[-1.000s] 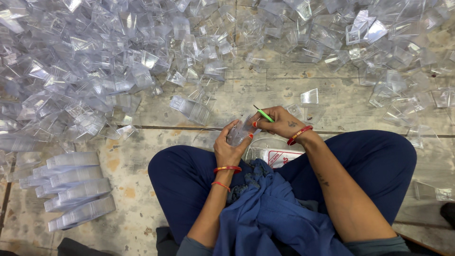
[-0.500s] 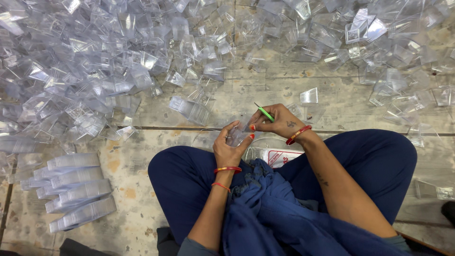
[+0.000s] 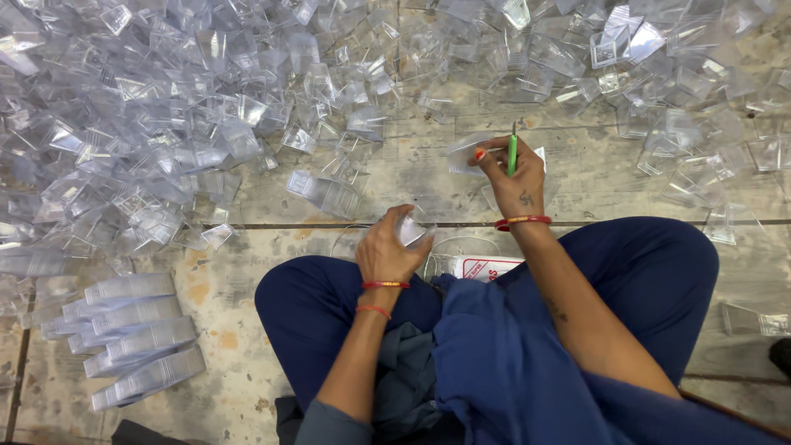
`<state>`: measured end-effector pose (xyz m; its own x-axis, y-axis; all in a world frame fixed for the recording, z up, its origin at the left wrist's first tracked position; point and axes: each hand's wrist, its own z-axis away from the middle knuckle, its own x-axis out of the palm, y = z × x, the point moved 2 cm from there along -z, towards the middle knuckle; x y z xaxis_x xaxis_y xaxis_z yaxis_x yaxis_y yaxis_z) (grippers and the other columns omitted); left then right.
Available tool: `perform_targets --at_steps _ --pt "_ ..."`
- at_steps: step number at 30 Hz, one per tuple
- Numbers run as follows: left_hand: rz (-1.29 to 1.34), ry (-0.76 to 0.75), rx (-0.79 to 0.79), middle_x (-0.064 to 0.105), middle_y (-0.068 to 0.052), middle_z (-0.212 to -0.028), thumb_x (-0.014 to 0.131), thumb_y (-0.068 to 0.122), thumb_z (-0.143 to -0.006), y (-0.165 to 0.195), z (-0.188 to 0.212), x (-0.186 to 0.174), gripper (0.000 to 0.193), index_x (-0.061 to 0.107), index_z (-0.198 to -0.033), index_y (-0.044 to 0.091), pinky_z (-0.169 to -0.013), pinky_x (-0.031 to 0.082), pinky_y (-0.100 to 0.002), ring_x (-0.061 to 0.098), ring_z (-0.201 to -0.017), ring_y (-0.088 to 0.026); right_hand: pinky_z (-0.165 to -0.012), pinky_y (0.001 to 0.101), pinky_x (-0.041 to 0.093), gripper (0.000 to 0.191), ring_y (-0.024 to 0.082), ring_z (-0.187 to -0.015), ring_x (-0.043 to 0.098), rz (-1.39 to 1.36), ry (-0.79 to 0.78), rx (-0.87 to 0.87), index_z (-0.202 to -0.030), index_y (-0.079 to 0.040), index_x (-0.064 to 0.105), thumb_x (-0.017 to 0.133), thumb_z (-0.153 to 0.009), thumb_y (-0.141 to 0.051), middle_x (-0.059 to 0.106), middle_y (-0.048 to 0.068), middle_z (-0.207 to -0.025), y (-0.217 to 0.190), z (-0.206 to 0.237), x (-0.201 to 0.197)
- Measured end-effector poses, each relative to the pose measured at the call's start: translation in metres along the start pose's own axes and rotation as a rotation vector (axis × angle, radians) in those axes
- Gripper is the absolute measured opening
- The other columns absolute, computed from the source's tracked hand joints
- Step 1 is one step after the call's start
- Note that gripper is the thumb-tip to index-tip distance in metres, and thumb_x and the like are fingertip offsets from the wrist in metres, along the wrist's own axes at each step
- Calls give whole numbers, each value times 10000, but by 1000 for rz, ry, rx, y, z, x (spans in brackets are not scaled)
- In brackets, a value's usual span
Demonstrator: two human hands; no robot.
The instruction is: The person sits on the floor among large piles of clear plastic cups and trims the rim off each cup using a small green-handled blade, working one cup at a time and setting trimmed cups aside.
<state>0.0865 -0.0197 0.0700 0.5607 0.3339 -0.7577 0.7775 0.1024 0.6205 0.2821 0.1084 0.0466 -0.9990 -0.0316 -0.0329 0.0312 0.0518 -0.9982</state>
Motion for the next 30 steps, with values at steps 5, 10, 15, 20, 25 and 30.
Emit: perform_targets --at_steps 5,10,15,20,25,30 --pt "-263 -155 98 734 -98 -950 908 273 -620 1 -21 -4 614 648 -1167 174 -708 553 -469 689 -928 -313 -770 279 577 143 127 -825 736 124 -118 -40 -1066 -26 676 651 -986 -143 759 72 -894 8 17 13" --pt "-327 -199 156 742 -86 -967 903 241 -583 -3 -35 -13 604 648 -1123 154 -749 560 -453 675 -967 -303 -847 298 567 92 155 -898 743 108 -202 -112 -967 -19 746 679 -945 -78 773 86 -940 26 14 19" --pt "-389 -247 141 736 -84 -965 890 207 -610 -2 -39 -17 577 653 -1134 162 -729 554 -458 675 -979 -293 -734 300 521 162 179 -788 659 193 -319 113 -1049 -39 720 709 -916 -131 731 119 -859 43 11 19" --pt "-406 -207 295 734 -80 -985 857 132 -582 4 -42 -22 584 650 -1128 137 -712 563 -447 665 -981 -306 -684 267 532 175 118 -782 719 291 -213 126 -1038 -63 719 731 -885 -146 770 62 -865 39 8 18" --pt "-442 -211 304 733 -71 -969 836 107 -587 13 -49 -32 558 657 -1114 152 -714 564 -444 667 -970 -298 -618 257 499 180 88 -742 734 63 -302 156 -1027 -34 689 721 -887 -143 809 62 -847 20 10 20" --pt "-324 -188 218 741 -102 -927 870 161 -579 22 -47 -36 561 689 -1110 154 -750 560 -458 689 -923 -328 -611 240 489 205 114 -693 694 166 -371 151 -1057 -19 725 749 -882 -123 790 109 -820 12 14 23"
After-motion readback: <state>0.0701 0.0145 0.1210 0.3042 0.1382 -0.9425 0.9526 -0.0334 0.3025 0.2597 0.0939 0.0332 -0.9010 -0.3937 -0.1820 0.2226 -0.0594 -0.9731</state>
